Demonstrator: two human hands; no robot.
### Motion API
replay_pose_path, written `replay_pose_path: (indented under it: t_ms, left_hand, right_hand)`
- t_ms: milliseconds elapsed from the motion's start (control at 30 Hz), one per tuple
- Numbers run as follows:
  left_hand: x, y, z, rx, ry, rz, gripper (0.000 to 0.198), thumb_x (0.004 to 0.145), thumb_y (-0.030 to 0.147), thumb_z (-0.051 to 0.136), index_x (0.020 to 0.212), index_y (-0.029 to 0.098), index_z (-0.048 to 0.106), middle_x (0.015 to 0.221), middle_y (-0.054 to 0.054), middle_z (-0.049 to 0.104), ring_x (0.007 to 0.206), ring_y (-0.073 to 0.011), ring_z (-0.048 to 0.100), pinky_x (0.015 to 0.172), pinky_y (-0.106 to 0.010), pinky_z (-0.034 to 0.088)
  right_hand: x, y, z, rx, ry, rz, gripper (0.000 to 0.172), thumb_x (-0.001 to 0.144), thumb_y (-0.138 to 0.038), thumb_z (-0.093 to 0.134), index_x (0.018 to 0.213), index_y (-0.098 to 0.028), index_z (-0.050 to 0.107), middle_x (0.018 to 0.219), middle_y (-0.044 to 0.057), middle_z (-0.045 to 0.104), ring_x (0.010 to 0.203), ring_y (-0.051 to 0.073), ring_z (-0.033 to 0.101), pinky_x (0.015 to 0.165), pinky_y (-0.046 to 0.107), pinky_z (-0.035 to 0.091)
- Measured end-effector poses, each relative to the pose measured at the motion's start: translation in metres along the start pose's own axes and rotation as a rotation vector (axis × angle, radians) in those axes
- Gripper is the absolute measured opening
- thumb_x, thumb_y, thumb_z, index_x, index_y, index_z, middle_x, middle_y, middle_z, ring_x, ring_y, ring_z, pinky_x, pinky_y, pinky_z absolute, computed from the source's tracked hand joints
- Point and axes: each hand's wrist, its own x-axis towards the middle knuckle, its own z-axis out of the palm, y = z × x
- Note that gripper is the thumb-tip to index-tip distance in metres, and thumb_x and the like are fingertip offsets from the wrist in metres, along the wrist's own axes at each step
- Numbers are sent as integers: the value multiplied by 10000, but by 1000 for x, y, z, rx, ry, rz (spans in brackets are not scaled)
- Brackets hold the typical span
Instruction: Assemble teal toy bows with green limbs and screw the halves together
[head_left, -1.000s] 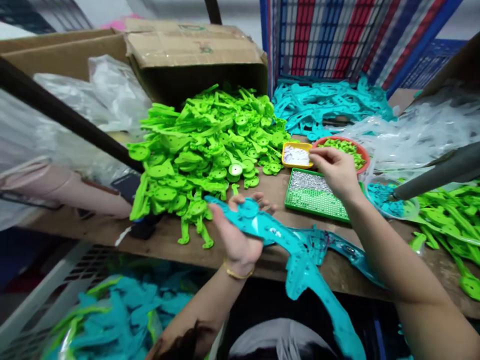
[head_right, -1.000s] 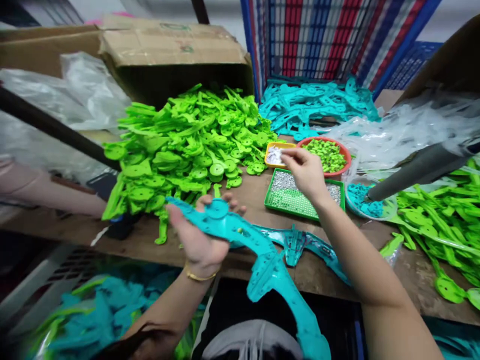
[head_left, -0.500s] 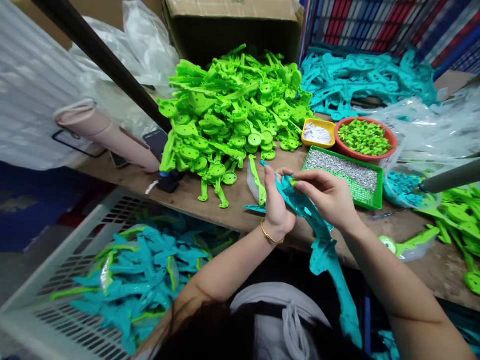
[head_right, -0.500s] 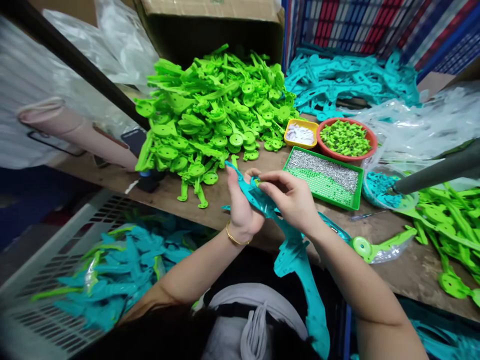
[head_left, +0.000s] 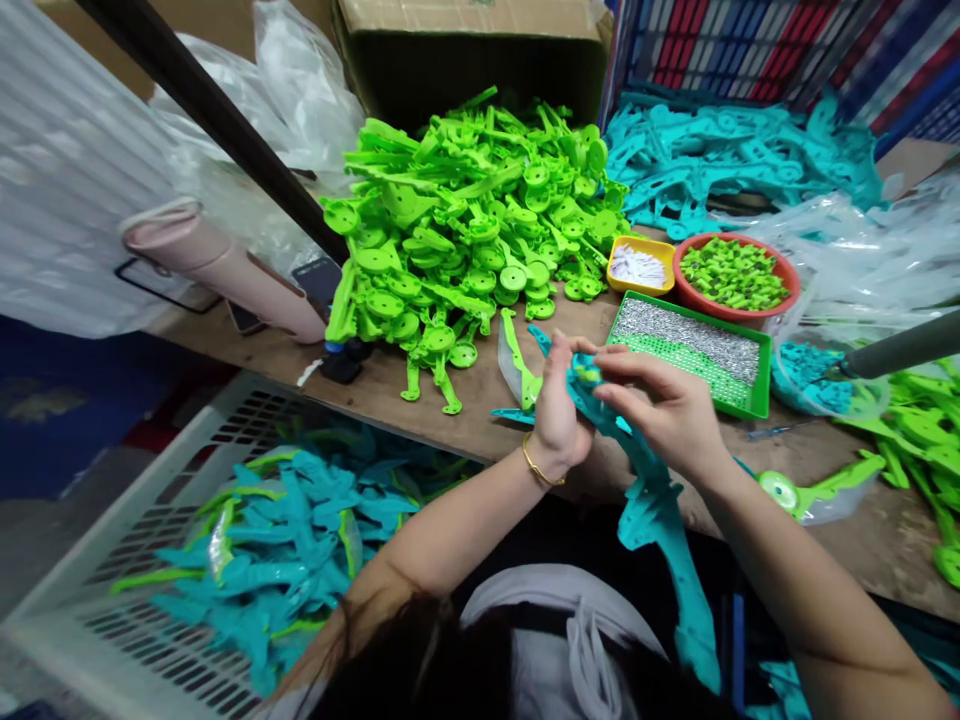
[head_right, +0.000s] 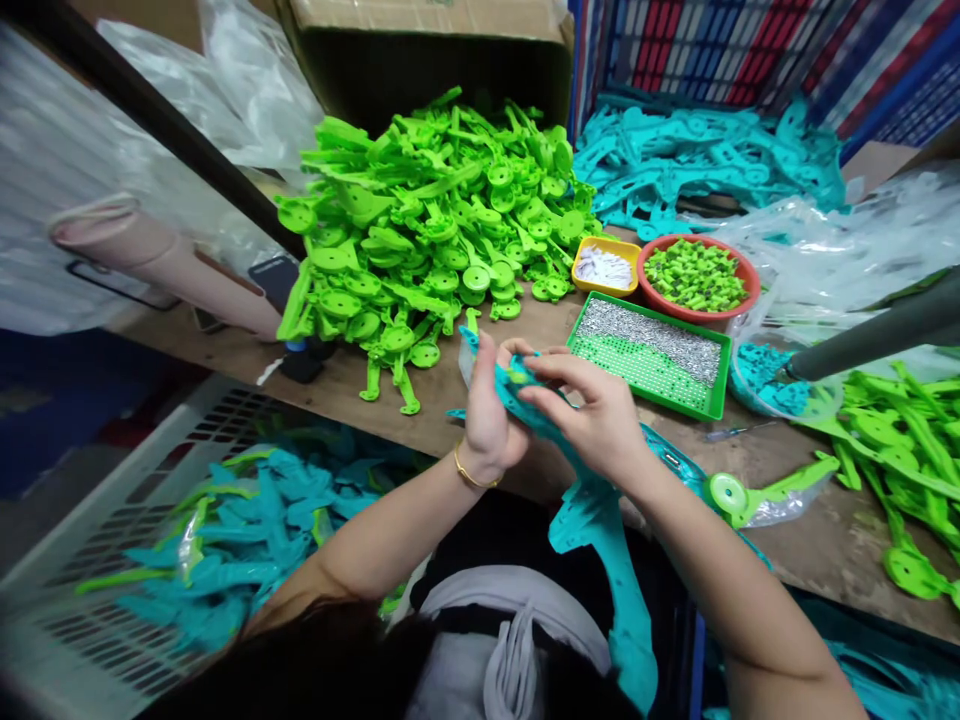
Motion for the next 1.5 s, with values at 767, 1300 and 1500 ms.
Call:
replay_pose_path:
  t_ms: [767, 1300, 1500]
  left_hand:
    - [-17, 20, -15, 1631, -386, 366, 806, 777, 299, 640, 1482, 164, 272, 1501, -175, 369, 1342, -337, 419, 1115, -501, 326]
    - [6, 119, -49, 920, -552, -655, 390, 690, 363, 707, 997, 122, 691, 948, -107, 739, 826, -273, 701, 766, -380, 550]
    - [43, 150, -93, 1147, -39, 190, 229, 870, 321, 532, 959, 130, 621, 848, 1, 678, 823, -121, 643, 820, -322, 516]
  right_hand:
    - [59, 19, -18, -76, 298, 6, 512, 929, -472, 419, 1388, -250, 369, 1365, 108, 528, 1219, 219, 538, 998, 427, 479]
    - [-23, 41, -103, -1091, -190, -402, 644, 869, -407, 560, 1444, -220, 341, 1225, 117, 632, 1095, 273, 599, 1034, 494, 373]
    - [-62, 48, -146, -1075, -64, -2, 638, 823, -611, 530, 1315, -207, 490, 1144, 186, 620, 1087, 365, 591, 873, 484, 484]
